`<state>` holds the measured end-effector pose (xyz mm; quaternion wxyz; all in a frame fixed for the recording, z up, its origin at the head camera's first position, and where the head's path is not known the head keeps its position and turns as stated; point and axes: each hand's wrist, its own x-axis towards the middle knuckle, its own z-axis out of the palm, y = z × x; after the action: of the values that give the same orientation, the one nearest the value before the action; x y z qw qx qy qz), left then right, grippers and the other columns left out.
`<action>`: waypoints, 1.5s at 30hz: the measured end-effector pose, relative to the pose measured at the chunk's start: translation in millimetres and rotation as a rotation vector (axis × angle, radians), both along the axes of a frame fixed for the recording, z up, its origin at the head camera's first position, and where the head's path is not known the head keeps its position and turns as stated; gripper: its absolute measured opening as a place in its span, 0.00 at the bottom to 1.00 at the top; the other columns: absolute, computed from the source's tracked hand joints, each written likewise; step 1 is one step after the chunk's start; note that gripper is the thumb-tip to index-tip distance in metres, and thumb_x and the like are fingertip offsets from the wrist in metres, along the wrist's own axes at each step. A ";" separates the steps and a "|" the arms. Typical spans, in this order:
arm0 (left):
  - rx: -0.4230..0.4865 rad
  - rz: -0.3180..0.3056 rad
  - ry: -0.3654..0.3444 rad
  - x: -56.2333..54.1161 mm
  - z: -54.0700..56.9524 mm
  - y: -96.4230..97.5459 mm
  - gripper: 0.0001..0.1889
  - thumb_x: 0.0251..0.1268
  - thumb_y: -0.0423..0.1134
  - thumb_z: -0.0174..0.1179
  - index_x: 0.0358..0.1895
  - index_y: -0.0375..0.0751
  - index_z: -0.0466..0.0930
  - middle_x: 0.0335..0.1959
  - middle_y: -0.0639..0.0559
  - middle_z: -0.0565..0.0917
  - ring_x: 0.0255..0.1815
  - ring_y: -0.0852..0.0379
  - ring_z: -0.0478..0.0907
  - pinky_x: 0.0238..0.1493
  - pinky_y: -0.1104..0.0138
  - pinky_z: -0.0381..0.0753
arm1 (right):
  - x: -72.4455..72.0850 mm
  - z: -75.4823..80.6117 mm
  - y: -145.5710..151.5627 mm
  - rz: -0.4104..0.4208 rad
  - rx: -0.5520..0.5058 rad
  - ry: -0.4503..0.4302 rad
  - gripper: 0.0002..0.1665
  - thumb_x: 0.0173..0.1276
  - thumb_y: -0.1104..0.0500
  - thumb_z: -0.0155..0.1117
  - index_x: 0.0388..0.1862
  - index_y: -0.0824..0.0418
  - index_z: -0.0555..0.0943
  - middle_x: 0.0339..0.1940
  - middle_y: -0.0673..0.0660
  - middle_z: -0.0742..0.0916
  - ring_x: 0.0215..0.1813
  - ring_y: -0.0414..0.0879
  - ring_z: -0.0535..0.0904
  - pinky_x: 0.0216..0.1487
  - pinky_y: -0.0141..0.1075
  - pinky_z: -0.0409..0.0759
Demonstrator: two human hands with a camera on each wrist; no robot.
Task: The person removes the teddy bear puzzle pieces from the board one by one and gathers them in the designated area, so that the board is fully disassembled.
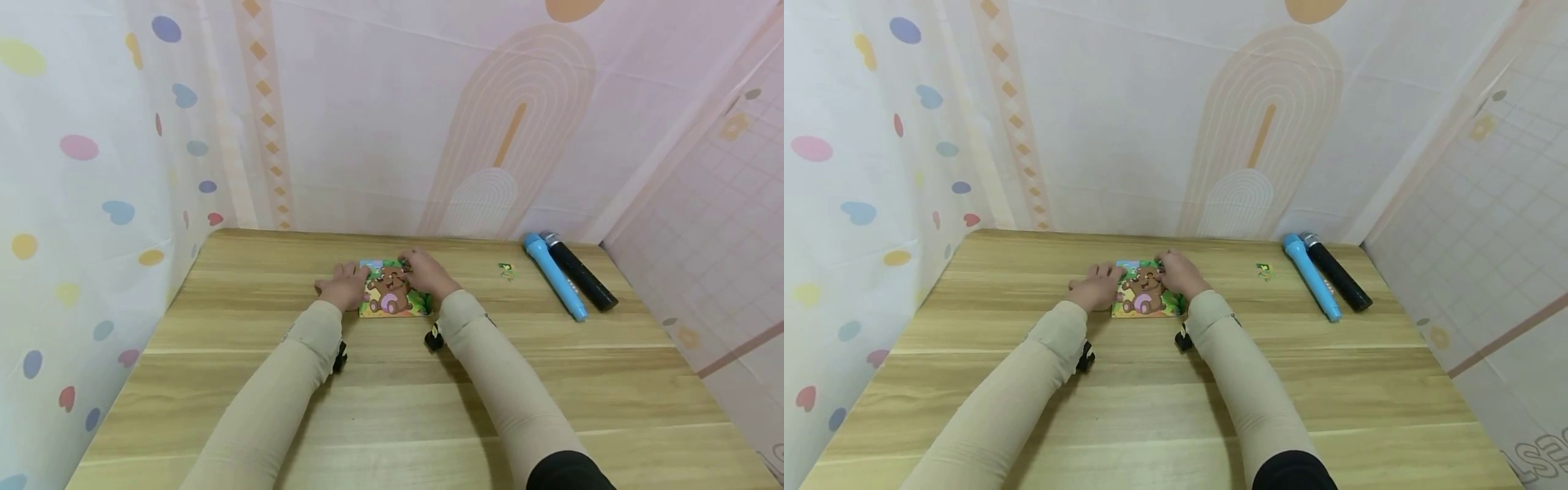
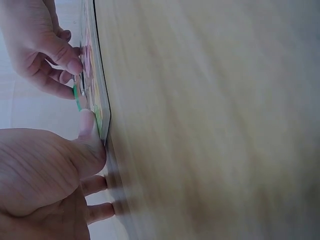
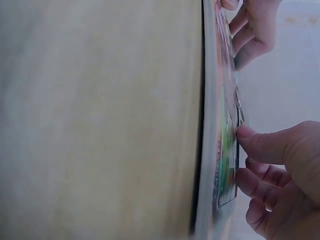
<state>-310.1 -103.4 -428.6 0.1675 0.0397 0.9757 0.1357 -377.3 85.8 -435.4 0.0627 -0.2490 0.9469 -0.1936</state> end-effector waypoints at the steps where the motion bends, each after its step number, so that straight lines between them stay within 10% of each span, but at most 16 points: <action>1: -0.001 0.001 -0.004 -1.0 -0.3 -0.2 0.35 0.78 0.46 0.54 0.81 0.46 0.51 0.83 0.37 0.42 0.82 0.33 0.34 0.61 0.22 0.54 | 0.1 0.0 0.0 0.001 0.001 0.001 0.25 0.75 0.61 0.64 0.68 0.65 0.75 0.62 0.63 0.78 0.63 0.55 0.77 0.65 0.46 0.76; 45: 0.006 -0.001 0.027 0.3 -3.3 -5.8 0.33 0.78 0.45 0.53 0.80 0.46 0.53 0.83 0.37 0.44 0.82 0.33 0.38 0.62 0.24 0.56 | -2.5 7.8 63.0 -0.113 -0.117 -0.044 0.28 0.73 0.66 0.64 0.70 0.67 0.73 0.60 0.64 0.78 0.63 0.58 0.76 0.68 0.49 0.73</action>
<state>-309.8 -109.2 -431.9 0.1541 0.0428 0.9774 0.1382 -379.8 148.7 -427.5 0.0578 -0.1940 0.9449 -0.2571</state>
